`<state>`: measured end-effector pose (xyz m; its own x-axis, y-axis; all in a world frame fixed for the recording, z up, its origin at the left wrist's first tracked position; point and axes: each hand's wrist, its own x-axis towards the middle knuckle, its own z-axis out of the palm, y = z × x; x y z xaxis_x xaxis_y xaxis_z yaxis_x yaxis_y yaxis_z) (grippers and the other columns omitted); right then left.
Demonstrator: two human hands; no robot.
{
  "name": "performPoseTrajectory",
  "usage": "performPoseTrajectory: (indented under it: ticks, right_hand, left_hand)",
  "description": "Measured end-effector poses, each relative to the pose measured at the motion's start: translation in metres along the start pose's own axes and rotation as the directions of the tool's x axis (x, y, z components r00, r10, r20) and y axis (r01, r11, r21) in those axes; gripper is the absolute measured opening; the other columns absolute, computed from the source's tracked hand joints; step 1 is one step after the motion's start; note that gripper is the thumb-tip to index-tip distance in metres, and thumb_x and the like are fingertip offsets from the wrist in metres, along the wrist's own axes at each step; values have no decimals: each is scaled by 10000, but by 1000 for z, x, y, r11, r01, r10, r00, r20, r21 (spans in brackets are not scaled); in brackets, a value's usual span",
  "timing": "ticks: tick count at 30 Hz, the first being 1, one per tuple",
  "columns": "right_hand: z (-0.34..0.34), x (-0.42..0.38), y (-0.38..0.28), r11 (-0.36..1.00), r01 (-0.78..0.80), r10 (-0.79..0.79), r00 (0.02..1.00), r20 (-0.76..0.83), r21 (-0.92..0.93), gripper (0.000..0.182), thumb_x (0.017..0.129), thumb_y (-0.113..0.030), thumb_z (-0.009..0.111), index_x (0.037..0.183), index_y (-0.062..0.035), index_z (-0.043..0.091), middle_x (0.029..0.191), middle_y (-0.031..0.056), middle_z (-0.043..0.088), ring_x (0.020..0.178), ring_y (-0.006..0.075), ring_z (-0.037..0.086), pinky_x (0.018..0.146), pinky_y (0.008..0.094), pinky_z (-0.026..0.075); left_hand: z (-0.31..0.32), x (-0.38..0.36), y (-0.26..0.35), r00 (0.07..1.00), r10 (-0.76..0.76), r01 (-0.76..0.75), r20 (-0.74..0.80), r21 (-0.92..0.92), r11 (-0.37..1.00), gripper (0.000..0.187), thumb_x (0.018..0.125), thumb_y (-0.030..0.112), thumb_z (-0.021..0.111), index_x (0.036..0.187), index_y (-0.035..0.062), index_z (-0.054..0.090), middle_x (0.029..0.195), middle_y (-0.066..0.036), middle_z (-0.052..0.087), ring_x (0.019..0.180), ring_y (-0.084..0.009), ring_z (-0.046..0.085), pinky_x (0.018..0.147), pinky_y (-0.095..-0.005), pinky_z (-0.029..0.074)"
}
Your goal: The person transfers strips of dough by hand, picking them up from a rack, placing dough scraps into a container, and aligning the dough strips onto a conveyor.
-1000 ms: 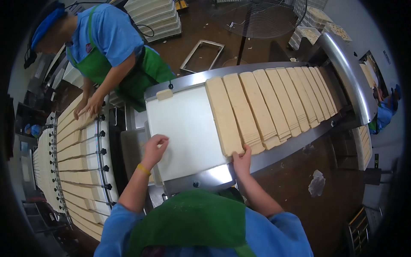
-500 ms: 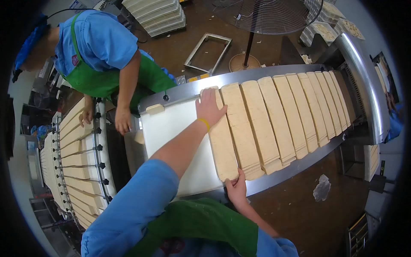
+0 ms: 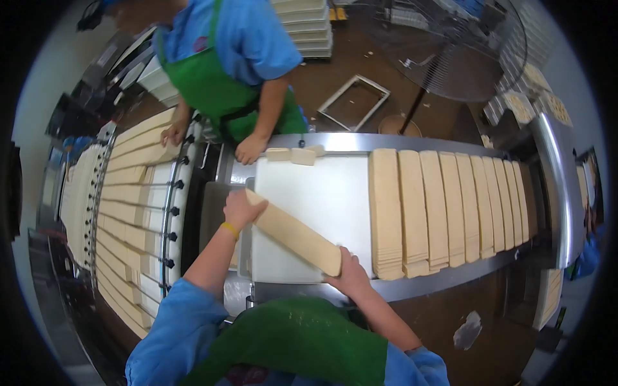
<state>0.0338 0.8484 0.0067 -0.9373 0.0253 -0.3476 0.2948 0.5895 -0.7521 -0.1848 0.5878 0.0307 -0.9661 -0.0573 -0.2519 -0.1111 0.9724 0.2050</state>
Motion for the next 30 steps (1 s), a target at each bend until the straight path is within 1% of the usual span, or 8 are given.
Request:
performPoseTrajectory:
  ticks: [2, 5, 8, 14, 16, 19, 27, 30]
  right_hand:
    - [-1, 5, -4, 989, -92, 102, 992, 78, -119, 808, 645, -245, 803, 1313, -52, 391, 1159, 233, 529, 1070, 425, 505, 908, 467, 461]
    - [8, 15, 19, 979, 95, -91, 995, 30, -179, 816, 637, -196, 807, 1312, -68, 365, 1185, 236, 486, 1084, 411, 506, 919, 451, 466]
    - [19, 8, 7, 964, 179, -188, 982, -30, -199, 770, 643, -117, 778, 1294, -48, 373, 1190, 227, 491, 1075, 417, 489, 907, 464, 465]
    - [60, 6, -76, 903, 396, -409, 911, -49, -168, 769, 632, -80, 773, 1288, -15, 377, 1141, 219, 487, 1045, 398, 479, 933, 448, 439]
    - [82, -1, -114, 889, 441, -445, 895, -8, -124, 781, 636, -91, 779, 1297, -14, 371, 1136, 211, 477, 1041, 383, 482, 941, 437, 434]
    - [132, -18, -144, 902, 360, -383, 922, 56, 238, 652, 765, -121, 723, 1302, -13, 368, 1153, 166, 440, 1061, 305, 490, 936, 385, 431]
    - [249, -80, -229, 817, 425, -530, 819, 218, 389, 478, 884, -149, 600, 1297, -16, 400, 1092, 156, 433, 1003, 274, 478, 903, 347, 395]
    - [277, -91, -253, 818, 466, -562, 770, 300, 337, 487, 884, -83, 573, 1323, -21, 370, 1161, 136, 411, 1086, 247, 451, 957, 327, 365]
  left_hand:
    - [11, -27, -47, 995, 84, -81, 59, -57, 995, 812, 661, 491, 764, 1240, 4, 472, 1152, -195, 571, 1113, -352, 513, 961, -441, 405]
    - [58, -74, -87, 990, -45, -39, -134, -565, 824, 800, 670, 426, 797, 1255, -5, 462, 1123, -208, 590, 1112, -371, 525, 964, -408, 420]
    - [56, -108, -100, 976, -154, -2, -156, -708, 707, 802, 693, 395, 801, 1269, -31, 440, 1161, -222, 573, 1128, -372, 527, 964, -407, 428]
    - [21, -122, -181, 843, -212, -33, -494, -442, 896, 745, 720, 385, 792, 1224, -46, 454, 1124, -232, 579, 1040, -342, 584, 875, -381, 474]
    - [-19, -132, -219, 832, -280, -44, -479, -560, 827, 719, 739, 383, 776, 1222, -53, 469, 1142, -232, 573, 1062, -360, 566, 920, -401, 449]
    - [-54, -147, -289, 724, -334, -60, -604, -537, 841, 499, 818, 327, 707, 1149, -8, 541, 1018, -205, 634, 936, -349, 620, 821, -386, 486]
    - [-40, -201, -497, 568, -606, 53, -557, -710, 702, 304, 942, 266, 490, 951, -8, 619, 884, -187, 649, 805, -295, 623, 744, -363, 479]
    - [-40, -211, -541, 640, -624, 240, -450, -654, 717, 306, 946, 253, 459, 896, -11, 605, 845, -208, 637, 784, -331, 614, 720, -388, 474]
